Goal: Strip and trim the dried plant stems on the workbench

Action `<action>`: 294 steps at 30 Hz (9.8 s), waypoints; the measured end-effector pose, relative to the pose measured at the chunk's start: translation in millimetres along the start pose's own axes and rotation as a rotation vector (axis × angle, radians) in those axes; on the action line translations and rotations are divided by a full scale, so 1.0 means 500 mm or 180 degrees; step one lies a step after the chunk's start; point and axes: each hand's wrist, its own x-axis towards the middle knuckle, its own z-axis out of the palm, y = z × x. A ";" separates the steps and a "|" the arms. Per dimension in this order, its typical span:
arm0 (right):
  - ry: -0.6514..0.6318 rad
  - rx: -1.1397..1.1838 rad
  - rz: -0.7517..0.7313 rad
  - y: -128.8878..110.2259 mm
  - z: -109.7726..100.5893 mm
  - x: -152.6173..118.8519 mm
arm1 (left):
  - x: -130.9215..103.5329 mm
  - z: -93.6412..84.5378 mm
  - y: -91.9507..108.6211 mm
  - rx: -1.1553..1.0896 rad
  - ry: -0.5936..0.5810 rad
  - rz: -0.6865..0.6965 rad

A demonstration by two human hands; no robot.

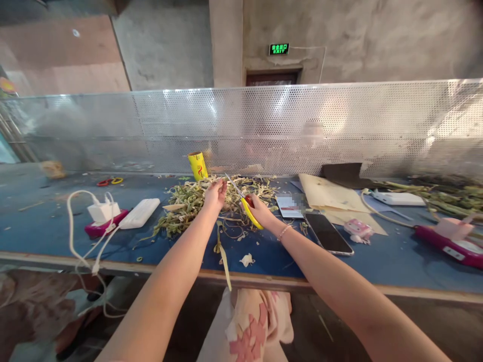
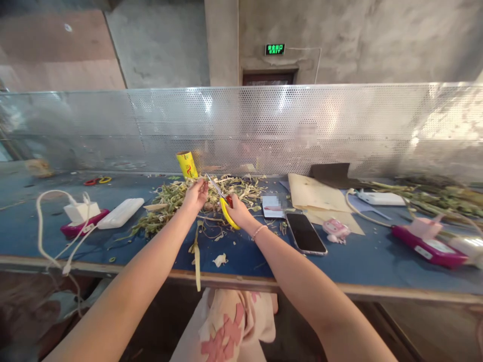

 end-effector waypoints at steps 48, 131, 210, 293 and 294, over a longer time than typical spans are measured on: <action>-0.0198 -0.0210 -0.0156 -0.003 -0.003 -0.018 | -0.014 0.007 0.001 -0.0139 -0.0069 -0.0165; 0.0037 -0.0961 -0.0383 -0.001 -0.025 -0.017 | -0.010 -0.005 -0.017 0.0741 -0.0369 0.0547; -0.0301 -0.0495 -0.0234 -0.016 -0.033 -0.029 | -0.007 -0.006 -0.016 0.0771 -0.0493 0.0378; -0.0065 -0.1277 -0.0340 0.012 -0.037 -0.008 | 0.011 -0.012 -0.008 0.0749 -0.0234 0.0581; -0.0077 -0.1271 -0.0340 0.012 -0.038 -0.009 | 0.012 -0.013 -0.008 0.0746 -0.0238 0.0590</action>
